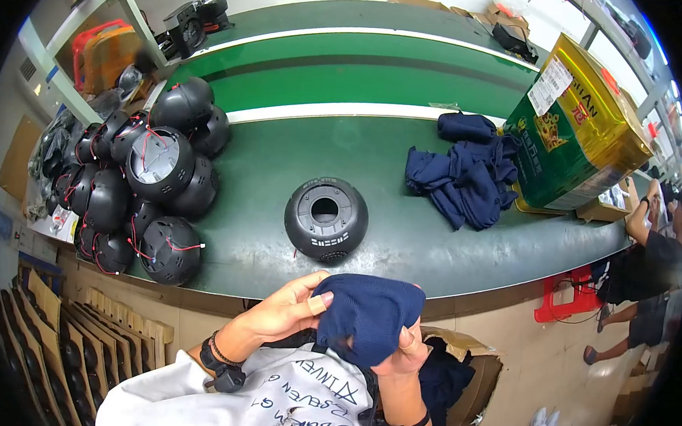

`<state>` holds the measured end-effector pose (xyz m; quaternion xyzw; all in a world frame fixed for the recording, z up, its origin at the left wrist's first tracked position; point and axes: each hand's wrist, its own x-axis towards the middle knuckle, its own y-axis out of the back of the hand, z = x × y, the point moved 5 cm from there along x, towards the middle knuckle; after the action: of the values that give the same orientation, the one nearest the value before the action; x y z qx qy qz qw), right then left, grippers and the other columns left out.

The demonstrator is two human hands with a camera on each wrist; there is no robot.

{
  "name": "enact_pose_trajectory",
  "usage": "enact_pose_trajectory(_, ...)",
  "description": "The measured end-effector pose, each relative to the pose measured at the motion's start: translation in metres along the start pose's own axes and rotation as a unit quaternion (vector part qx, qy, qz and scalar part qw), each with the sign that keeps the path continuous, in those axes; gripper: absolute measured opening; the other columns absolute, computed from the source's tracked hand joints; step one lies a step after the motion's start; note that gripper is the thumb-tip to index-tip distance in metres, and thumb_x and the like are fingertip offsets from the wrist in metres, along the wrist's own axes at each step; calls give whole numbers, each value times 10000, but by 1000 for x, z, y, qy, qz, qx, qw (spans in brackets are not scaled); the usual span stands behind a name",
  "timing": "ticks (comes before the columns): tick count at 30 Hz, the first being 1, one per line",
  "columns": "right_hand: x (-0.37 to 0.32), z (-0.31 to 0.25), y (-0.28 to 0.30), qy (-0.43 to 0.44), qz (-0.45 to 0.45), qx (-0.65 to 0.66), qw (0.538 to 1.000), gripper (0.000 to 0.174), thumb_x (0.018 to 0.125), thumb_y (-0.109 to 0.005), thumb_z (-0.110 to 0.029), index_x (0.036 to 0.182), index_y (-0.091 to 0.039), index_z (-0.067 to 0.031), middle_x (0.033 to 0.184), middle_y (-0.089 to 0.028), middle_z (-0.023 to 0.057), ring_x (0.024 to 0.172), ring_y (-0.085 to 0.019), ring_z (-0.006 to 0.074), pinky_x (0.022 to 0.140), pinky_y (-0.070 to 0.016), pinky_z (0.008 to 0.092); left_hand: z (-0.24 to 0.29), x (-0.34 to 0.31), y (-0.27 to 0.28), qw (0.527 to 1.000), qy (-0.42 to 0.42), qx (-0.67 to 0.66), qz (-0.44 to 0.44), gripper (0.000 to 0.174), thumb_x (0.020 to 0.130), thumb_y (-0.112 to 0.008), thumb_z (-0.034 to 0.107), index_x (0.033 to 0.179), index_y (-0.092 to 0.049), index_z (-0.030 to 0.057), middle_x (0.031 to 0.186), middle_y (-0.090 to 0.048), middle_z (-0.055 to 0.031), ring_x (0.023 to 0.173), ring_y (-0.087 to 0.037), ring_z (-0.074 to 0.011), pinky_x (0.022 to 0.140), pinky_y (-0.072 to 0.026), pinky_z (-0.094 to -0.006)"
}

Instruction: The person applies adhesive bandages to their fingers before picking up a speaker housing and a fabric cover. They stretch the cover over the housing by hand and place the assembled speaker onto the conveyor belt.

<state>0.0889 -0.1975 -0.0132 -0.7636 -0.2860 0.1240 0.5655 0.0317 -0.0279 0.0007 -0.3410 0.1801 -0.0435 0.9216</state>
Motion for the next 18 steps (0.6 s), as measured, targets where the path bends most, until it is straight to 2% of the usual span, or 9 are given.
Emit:
enact_pose_trajectory(1, -2, 2, 2, -25, 38, 52, 998, 780, 907, -741, -248, 1527, -312, -49, 1415, -512, 295, 1266, -586, 469, 897, -610, 582, 1, 0, 3, 1000, -1, 1, 0, 359, 1091, -529, 220, 1416, -467, 82, 1274, -629, -46, 1157, -643, -129, 958, -562, -328)
enact_pose_trajectory(6, 5, 9, -18, -117, -32, 242, 963, 763, 910, -731, -325, 1431, -385, 111, 1347, -572, 294, 1236, -627, 419, 925, -609, 540, 4, 1, -3, 972, -59, -219, -56, 403, 1087, -527, 229, 1438, -431, 54, 1367, -588, -100, 1269, -602, -214, 1066, -517, -401)
enact_pose_trajectory(8, 4, -1, 20, -10, 24, -144, 989, 716, 916, -724, -401, 1354, -480, 110, 1281, -627, 281, 1188, -659, 380, 977, -572, 493, 5, -1, 2, 962, -100, -243, -69, 439, 1072, -564, 271, 1418, -429, 37, 1333, -596, -101, 1265, -587, -197, 1089, -485, -378)
enact_pose_trajectory(11, -3, -7, 21, -49, 54, -67, 995, 675, 906, -744, -437, 1281, -542, 87, 1252, -657, 250, 1140, -676, 332, 1012, -528, 445, 11, 2, 2, 954, -121, -196, -193, 437, 1076, -556, 281, 1403, -448, 11, 1330, -589, -112, 1212, -600, -174, 1037, -504, -338)
enact_pose_trajectory(13, -7, -14, 22, -77, 20, -71, 994, 662, 911, -746, -466, 1251, -561, 71, 1262, -652, 243, 1140, -665, 303, 1021, -510, 433, 14, 3, -3, 964, -110, -169, -173, 380, 1078, -556, 291, 1298, -554, -18, 1227, -645, -95, 1098, -632, -142, 969, -517, -305)
enact_pose_trajectory(15, 5, -17, 6, -214, -112, -325, 914, 740, 912, -744, -507, 1316, -509, 67, 1275, -649, 238, 1175, -647, 304, 1061, -475, 441, 14, 5, -4, 989, -34, -21, -146, 332, 1077, -559, 277, 1126, -645, -41, 1076, -699, -52, 969, -650, -107, 900, -528, -274)
enact_pose_trajectory(16, 21, -20, -30, -142, -105, -417, 892, 860, 893, -761, -534, 1416, -414, 55, 1268, -651, 218, 1203, -628, 294, 1088, -447, 433, 28, 1, -14, 989, -43, 111, -83, 419, 1074, -569, 329, 873, -680, -22, 822, -644, 31, 774, -554, -39, 704, -484, -267)
enact_pose_trajectory(17, 30, -30, -31, -8, -106, -493, 863, 969, 828, -851, -474, 1476, -337, 30, 1259, -649, 202, 1234, -608, 295, 1110, -426, 434, 32, -2, -16, 989, -43, 112, -82, 419, 1074, -569, 329, 873, -680, -22, 822, -644, 31, 774, -554, -39, 704, -484, -267)
enact_pose_trajectory(18, 33, -29, -38, -18, -136, -483, 865, 966, 796, -888, -404, 1481, -351, 15, 1212, -669, 180, 1173, -636, 274, 1067, -458, 411, 32, -4, -17, 974, -35, 205, -90, 397, 1068, -588, 323, 895, -691, -20, 813, -629, 50, 761, -527, -27, 669, -466, -266)
